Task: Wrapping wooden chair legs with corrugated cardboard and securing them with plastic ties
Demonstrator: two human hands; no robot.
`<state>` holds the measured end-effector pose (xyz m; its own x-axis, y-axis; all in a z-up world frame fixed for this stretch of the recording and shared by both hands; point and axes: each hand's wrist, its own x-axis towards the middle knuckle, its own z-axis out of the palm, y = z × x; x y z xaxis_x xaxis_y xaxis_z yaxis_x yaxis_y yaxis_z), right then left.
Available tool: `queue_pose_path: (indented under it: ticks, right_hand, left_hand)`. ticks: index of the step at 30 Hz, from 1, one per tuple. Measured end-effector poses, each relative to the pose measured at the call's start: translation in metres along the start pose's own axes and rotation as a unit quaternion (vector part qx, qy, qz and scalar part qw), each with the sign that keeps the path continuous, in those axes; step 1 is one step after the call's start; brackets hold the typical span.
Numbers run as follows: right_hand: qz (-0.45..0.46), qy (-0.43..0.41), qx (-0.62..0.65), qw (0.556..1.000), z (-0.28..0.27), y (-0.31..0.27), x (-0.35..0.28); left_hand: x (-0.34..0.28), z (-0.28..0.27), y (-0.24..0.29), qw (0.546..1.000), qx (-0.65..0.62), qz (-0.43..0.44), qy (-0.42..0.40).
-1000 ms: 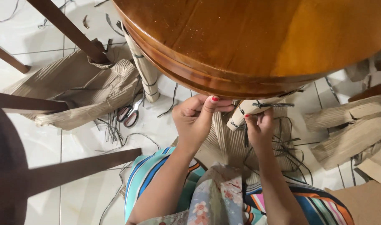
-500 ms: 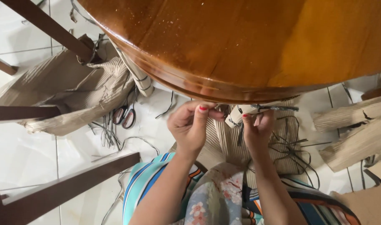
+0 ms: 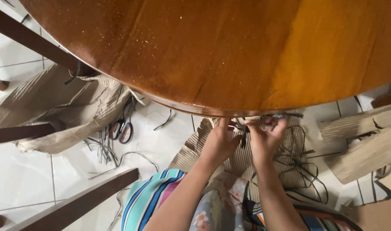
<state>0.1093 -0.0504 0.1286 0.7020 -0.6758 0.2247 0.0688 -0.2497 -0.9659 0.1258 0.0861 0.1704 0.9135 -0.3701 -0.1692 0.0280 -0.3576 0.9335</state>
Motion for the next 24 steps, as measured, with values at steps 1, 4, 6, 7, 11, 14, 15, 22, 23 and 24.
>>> queue_pose_path:
  ticks: [1,4,6,7,11,14,15,22,23,24]
  right_hand:
    - [0.0,0.0,0.002,1.0,0.001,0.003,0.001]
    - [0.028,-0.003,0.057,0.998,0.002,0.016,0.003]
    - [0.004,-0.007,0.031,0.999,0.001,0.029,0.001]
    - [0.01,-0.006,0.029,1.0,0.001,0.03,0.0]
    - [-0.041,-0.035,0.037,0.998,-0.001,0.029,-0.003]
    - [-0.062,-0.064,0.005,0.996,-0.009,0.032,-0.001]
    - [-0.068,-0.079,-0.009,0.995,-0.012,0.033,0.0]
    - [0.034,-0.275,-0.073,0.958,-0.08,-0.047,0.038]
    - [0.02,-0.296,-0.137,0.945,-0.093,-0.047,0.042]
    - [0.007,-0.316,-0.199,0.928,-0.107,-0.046,0.044]
  left_hand:
    - [0.002,0.004,-0.002,1.0,0.001,0.0,0.001]
    - [0.005,0.015,-0.009,0.999,-0.027,0.011,0.022]
    - [0.004,0.018,-0.015,0.998,-0.022,0.035,0.041]
    - [0.006,0.017,-0.014,0.999,-0.02,0.03,0.038]
    - [0.01,0.016,-0.011,0.997,-0.052,0.033,0.056]
    - [0.006,0.014,0.004,0.997,-0.058,0.028,0.035]
    - [0.005,0.012,0.011,0.998,-0.062,0.019,0.018]
    - [-0.008,0.012,-0.029,0.996,-0.025,0.048,-0.072]
    - [-0.009,0.013,-0.035,0.993,0.029,0.061,-0.099]
    - [-0.011,0.015,-0.042,0.986,0.085,0.075,-0.125]
